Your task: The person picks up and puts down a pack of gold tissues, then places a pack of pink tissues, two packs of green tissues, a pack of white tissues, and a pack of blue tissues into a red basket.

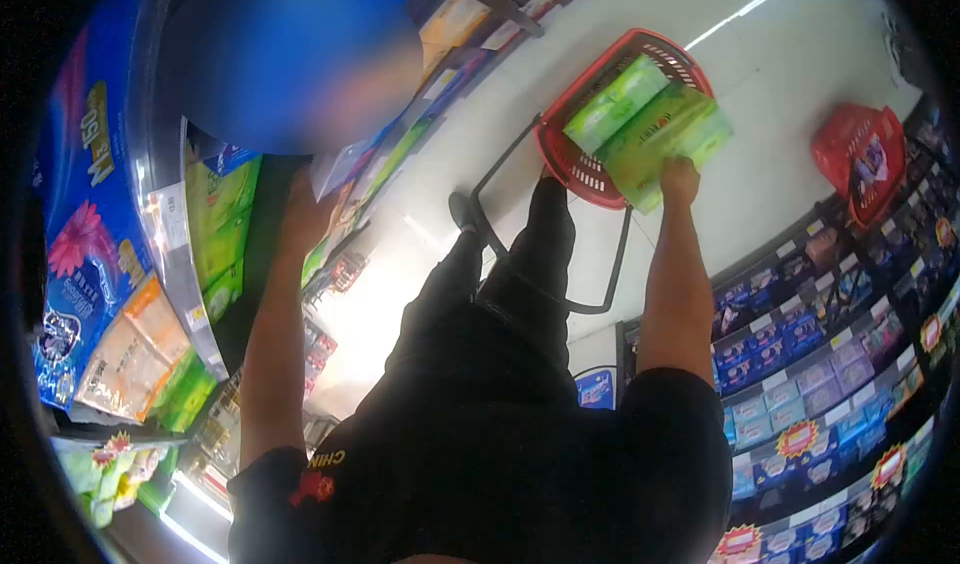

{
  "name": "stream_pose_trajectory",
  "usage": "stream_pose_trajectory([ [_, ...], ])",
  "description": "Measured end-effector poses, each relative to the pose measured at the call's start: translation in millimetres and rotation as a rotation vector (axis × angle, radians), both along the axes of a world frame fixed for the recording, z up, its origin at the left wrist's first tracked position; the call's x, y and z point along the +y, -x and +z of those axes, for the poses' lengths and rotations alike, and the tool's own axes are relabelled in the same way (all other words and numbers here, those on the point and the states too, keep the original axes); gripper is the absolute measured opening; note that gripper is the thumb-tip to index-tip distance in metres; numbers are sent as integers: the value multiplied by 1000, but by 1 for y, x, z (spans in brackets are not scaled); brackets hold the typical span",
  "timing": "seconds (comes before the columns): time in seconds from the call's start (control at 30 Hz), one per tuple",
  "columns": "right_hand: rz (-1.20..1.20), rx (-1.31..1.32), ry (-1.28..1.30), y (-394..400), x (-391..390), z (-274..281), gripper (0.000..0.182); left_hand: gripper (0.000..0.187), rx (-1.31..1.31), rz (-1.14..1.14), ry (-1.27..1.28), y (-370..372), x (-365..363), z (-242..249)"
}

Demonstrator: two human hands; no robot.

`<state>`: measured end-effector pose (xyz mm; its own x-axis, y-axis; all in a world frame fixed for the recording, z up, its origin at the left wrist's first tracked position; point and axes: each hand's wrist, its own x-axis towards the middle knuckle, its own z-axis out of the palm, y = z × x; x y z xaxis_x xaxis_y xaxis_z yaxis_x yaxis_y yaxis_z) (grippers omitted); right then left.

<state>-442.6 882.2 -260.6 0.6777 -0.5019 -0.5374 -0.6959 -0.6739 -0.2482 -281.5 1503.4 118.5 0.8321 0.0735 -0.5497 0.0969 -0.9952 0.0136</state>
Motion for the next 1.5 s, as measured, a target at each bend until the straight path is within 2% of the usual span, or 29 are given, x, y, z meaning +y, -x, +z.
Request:
stream_pose_trajectory([
  [0.03,-61,-33,-26,-6,3,14,44,83,12,15,-20,1,-2,1],
  [0.1,-224,79,-93,-23,8,33,48,83,35,36,-58,1,-7,5],
  [0.2,-334,-16,-22,-27,20,53,56,85,33,16,-68,0,-2,-3],
  [0.3,-247,103,-31,-47,38,98,63,88,69,35,-61,-4,-5,4],
  [0.33,-208,167,80,-52,48,107,58,88,60,24,-59,-4,0,-1],
  [0.43,-214,139,101,-49,51,99,48,89,63,27,-60,-3,3,-3],
  [0.53,-148,92,15,-37,37,76,44,90,85,39,-30,-5,6,-4],
  [0.6,-171,59,4,-33,33,74,44,90,22,16,-34,3,11,-12],
  [0.67,-153,28,7,-30,26,50,48,89,30,-5,-23,2,9,-10],
  [0.77,-343,45,-270,-28,23,38,50,88,31,-2,-16,-1,8,-1],
  [0.83,-249,-95,-393,-14,23,10,46,88,33,-5,-13,-3,7,-1],
  [0.9,-441,-143,-580,-31,29,29,44,87,35,-20,-25,-2,11,-3],
  [0.97,-920,-85,-830,-63,71,111,43,86,22,-19,-5,-2,12,0],
  [1.0,-976,-273,-1010,-67,89,136,38,86,17,-18,6,-1,11,2],
  [1.1,-979,-319,-1176,-83,133,237,32,84,6,1,41,-1,11,8],
  [1.17,-513,-425,-1102,-76,167,302,13,83,-1,-13,57,2,17,6],
  [1.2,-398,-386,-1137,-74,180,332,33,82,-11,-6,63,4,17,7],
  [1.23,-310,-432,-1096,-68,195,347,25,82,-22,-1,70,4,17,9],
  [1.3,-462,-418,-1368,-58,219,382,22,81,-62,-8,108,7,24,7],
  [1.37,-268,-530,-1178,-53,262,439,23,79,-131,-10,174,14,31,7],
  [1.43,-137,-591,-1162,-46,293,485,23,77,-365,129,407,28,30,7],
  [1.5,-101,-612,-1227,-36,313,506,24,74,-528,291,610,45,24,12],
])
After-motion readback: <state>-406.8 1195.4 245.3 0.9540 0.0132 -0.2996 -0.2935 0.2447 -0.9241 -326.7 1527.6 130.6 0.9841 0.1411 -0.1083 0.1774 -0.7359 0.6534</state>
